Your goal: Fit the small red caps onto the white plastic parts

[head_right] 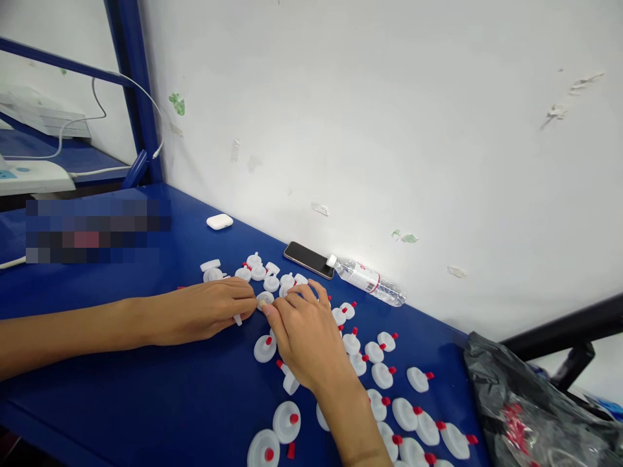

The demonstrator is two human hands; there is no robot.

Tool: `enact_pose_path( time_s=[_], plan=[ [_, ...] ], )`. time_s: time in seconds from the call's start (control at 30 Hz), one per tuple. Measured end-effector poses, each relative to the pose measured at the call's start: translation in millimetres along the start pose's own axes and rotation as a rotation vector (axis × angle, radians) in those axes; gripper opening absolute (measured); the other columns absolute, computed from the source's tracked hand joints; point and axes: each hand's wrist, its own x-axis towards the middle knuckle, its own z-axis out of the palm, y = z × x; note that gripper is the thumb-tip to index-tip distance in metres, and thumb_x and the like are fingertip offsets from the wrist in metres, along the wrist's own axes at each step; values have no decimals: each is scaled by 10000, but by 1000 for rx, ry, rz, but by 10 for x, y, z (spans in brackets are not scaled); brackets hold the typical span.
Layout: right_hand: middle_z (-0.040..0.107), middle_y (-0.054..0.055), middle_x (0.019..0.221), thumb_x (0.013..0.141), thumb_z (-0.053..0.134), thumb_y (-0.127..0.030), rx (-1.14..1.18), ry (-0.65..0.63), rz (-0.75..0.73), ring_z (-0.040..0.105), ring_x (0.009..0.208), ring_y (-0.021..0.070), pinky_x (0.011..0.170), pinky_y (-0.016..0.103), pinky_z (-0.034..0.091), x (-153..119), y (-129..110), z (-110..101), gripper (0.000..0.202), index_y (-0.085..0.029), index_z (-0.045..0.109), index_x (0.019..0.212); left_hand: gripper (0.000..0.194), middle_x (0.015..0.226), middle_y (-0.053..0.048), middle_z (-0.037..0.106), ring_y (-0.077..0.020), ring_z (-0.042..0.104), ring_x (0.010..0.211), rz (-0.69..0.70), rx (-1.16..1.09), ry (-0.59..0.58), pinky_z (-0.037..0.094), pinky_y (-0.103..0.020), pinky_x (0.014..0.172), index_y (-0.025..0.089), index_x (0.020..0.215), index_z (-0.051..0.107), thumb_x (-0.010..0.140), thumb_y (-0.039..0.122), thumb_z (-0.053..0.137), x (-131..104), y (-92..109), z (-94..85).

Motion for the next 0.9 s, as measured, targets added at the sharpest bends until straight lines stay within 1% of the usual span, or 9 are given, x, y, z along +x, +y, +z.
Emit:
enact_pose_path(
  time_s=[0.1,0.3,0.43,0.53,0.63,0.73,0.9],
  plan=[
    [767,38,926,1108,412,-283,-4,-10,3,663,1061,240,1161,531,351,4,0,3,379,-200,717,900,217,895,-20,631,-199,581,862,14,-6,-8,430,-310,787,201,906,516,911,-16,512,-9,-12,22],
    [761,29,913,1110,407,-278,-4,-18,0,661,1040,226,1165,504,343,6,-4,2,385,-202,709,882,156,931,-22,643,-204,613,868,-27,-11,-21,439,-324,754,194,987,563,939,46,547,-15,13,21],
    [755,28,905,1111,399,-286,-14,-23,-2,660,1022,225,1163,500,341,4,-9,-5,394,-203,705,876,150,933,-32,650,-214,611,897,-31,-5,-18,448,-333,813,179,959,585,929,36,552,3,42,-3],
    [758,33,912,1112,393,-291,-17,-29,1,661,1020,228,1157,498,345,7,-11,-12,397,-206,706,884,160,993,-52,669,-229,622,963,-38,-3,-12,453,-343,863,175,984,605,928,36,553,7,45,-2],
    [759,40,918,1115,382,-294,-19,-42,9,663,1027,227,1163,493,336,10,-15,-16,407,-205,708,887,174,1005,-49,680,-230,652,937,-72,-14,-43,460,-342,817,187,1033,607,933,51,560,-3,36,11],
    [753,42,909,1116,377,-293,-20,-47,6,662,1025,224,1162,490,333,9,-22,-18,415,-200,707,883,149,949,-35,670,-220,660,873,-91,-26,-62,452,-324,744,191,996,595,933,59,564,-14,33,9],
    [743,43,882,1111,389,-278,-15,-51,2,659,975,223,1133,498,359,8,-35,-18,407,-197,700,861,158,894,-24,659,-200,647,830,-65,-40,-48,445,-301,714,195,945,578,912,41,561,-12,52,-28]
  ],
)
